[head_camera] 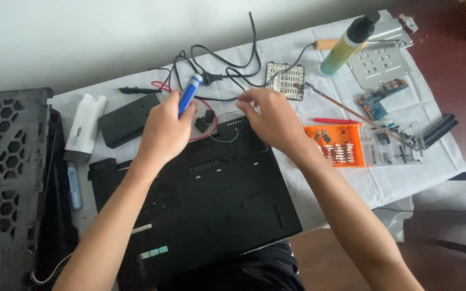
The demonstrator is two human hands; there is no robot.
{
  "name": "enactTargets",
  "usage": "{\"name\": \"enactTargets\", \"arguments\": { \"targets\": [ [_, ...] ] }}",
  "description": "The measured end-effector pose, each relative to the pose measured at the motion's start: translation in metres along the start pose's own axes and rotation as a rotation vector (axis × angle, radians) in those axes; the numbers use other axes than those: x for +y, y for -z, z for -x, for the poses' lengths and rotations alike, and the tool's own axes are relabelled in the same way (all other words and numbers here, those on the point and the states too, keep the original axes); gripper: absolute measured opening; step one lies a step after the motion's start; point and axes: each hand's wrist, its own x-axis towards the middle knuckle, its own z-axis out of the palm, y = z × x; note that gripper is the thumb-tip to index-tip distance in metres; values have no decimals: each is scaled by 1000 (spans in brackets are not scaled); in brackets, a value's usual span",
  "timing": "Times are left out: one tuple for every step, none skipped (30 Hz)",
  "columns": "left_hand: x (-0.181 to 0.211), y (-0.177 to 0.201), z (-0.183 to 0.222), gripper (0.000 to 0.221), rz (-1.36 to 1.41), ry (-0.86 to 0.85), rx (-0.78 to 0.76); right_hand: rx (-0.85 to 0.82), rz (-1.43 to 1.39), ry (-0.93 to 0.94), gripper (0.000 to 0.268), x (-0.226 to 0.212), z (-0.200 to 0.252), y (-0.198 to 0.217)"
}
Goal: Disassembling the bottom casing of a laptop by removing screws and small covers using a screwdriver.
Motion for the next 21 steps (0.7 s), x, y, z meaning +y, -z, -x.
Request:
{"name": "enactTargets", "arguments": {
  "targets": [
    [-2, 0, 0, 29, 67, -54, 18, -74, -14, -99, 22, -3, 1, 1],
    [-5, -1, 1, 27, 133, -108, 36, -148, -29, -198, 23, -6, 2, 1],
    [0, -1, 3, 27, 134, -105, 34, -152, -29, -200, 23, -10, -2, 6],
    [4, 0, 5, 27, 55, -99, -10, -186, -57, -258, 26, -14, -5, 11],
    [8, 2, 6, 28, -25, -92, -49, -219, -84, -310, 28, -19, -10, 16],
    [6, 0, 6, 28, -24, -89, -46, -222, -83, -306, 28, -18, -13, 17],
    [5, -2, 6, 28, -20, -84, -78, -246, -122, -328, 29, -18, -16, 17],
    [4, -4, 6, 27, -15, -79, -109, -269, -160, -350, 29, -17, -19, 19],
    [5, -3, 8, 27, -15, -78, -109, -270, -160, -350, 29, -22, -20, 22],
    [6, -2, 9, 28, -6, -67, -113, -292, -200, -365, 30, -26, -20, 26],
    [7, -2, 10, 28, 5, -55, -116, -315, -238, -380, 31, -31, -21, 29],
    [4, -5, 9, 28, 6, -55, -116, -316, -237, -380, 31, -32, -20, 29],
    [1, -7, 9, 29, 13, -59, -109, -320, -311, -372, 30, -33, -19, 28],
    [-2, -10, 8, 31, 20, -64, -103, -324, -384, -362, 30, -33, -18, 27],
    [-5, -10, 6, 31, 18, -65, -100, -323, -384, -360, 30, -35, -18, 29],
    [-7, -11, 3, 28, 50, -64, -97, -324, -469, -319, 29, -37, -19, 30],
    [-9, -13, 2, 25, 82, -62, -98, -326, -555, -281, 28, -39, -17, 32],
    [-2, -6, 8, 25, 81, -61, -100, -326, -557, -282, 28, -40, -16, 32],
    [6, 1, 11, 28, 203, -70, -70, -262, -629, -175, 25, -41, -17, 33],
    [14, 8, 16, 32, 326, -79, -40, -197, -699, -66, 22, -43, -17, 34],
    [18, 10, 15, 32, 325, -80, -42, -195, -699, -67, 22, -45, -17, 36]
  ]
}}
